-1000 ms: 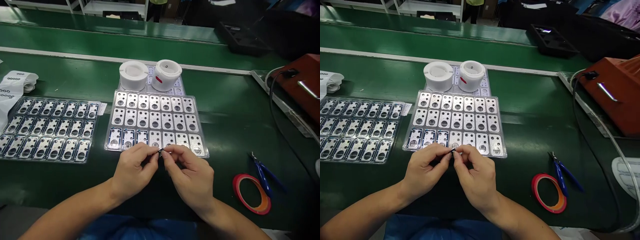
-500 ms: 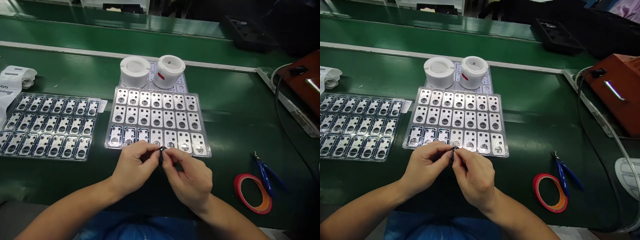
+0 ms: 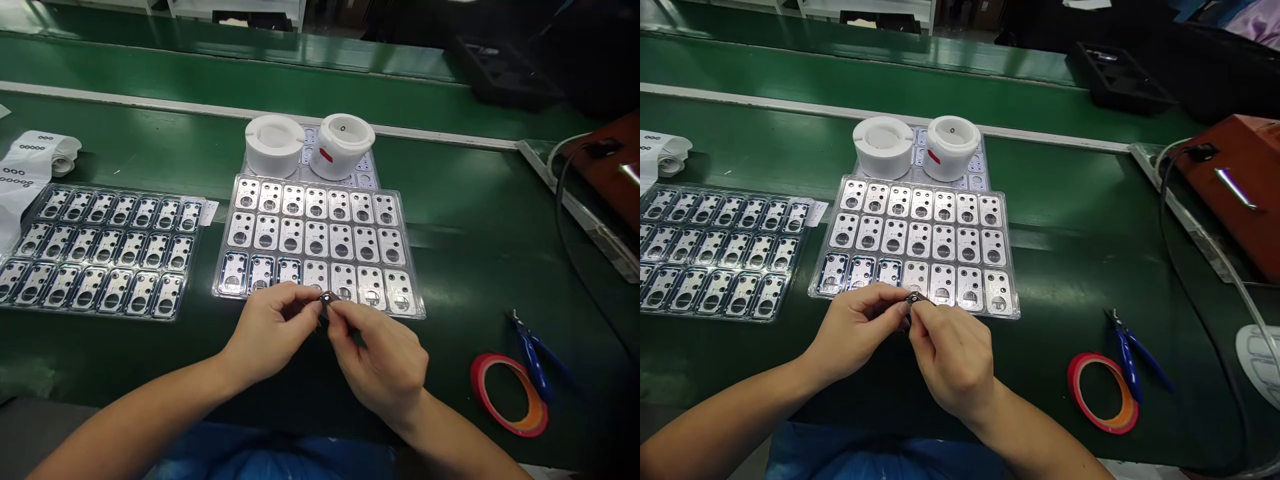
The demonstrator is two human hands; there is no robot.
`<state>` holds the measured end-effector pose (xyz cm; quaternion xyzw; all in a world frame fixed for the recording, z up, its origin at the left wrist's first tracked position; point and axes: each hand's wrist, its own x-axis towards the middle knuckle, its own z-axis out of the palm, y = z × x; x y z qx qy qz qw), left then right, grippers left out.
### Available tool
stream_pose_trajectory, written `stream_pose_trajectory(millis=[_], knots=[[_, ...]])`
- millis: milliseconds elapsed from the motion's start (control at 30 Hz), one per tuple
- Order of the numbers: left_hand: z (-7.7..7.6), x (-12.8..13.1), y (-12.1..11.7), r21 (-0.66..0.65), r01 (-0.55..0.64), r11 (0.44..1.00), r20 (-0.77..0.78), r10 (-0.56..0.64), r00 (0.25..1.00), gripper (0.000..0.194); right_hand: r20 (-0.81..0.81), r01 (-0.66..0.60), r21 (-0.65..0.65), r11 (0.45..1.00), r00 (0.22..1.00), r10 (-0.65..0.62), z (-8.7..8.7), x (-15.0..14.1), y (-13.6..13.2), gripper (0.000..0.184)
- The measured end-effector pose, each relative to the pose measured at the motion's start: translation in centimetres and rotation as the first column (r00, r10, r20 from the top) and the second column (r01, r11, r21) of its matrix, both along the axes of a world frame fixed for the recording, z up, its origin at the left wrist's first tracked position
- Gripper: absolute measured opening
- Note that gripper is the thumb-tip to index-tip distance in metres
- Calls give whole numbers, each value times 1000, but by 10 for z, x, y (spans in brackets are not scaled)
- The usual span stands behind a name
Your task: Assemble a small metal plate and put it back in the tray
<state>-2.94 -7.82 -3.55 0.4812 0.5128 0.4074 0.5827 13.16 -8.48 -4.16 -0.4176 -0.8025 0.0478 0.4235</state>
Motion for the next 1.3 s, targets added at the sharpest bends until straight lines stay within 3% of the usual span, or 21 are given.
stream_pose_trajectory(millis=[200,400,800,1300], knots=[[0,1,2,-129,-20,991,136,38,990,11,42,-72,-9,997,996,73,0,4,0,21],[1,0,0,-73,-14,997,102,22,995,10,14,-5,12,1000,1000,5,-1,5,-1,21],[3,-1,0,-54,18,998,40,-16,999,11,-193,45,-364,930,973,-123,9,3,1,9],[5,0,-1,-50,17,999,33,-15,999,9,-279,4,-486,874,947,-159,12,2,2,8]])
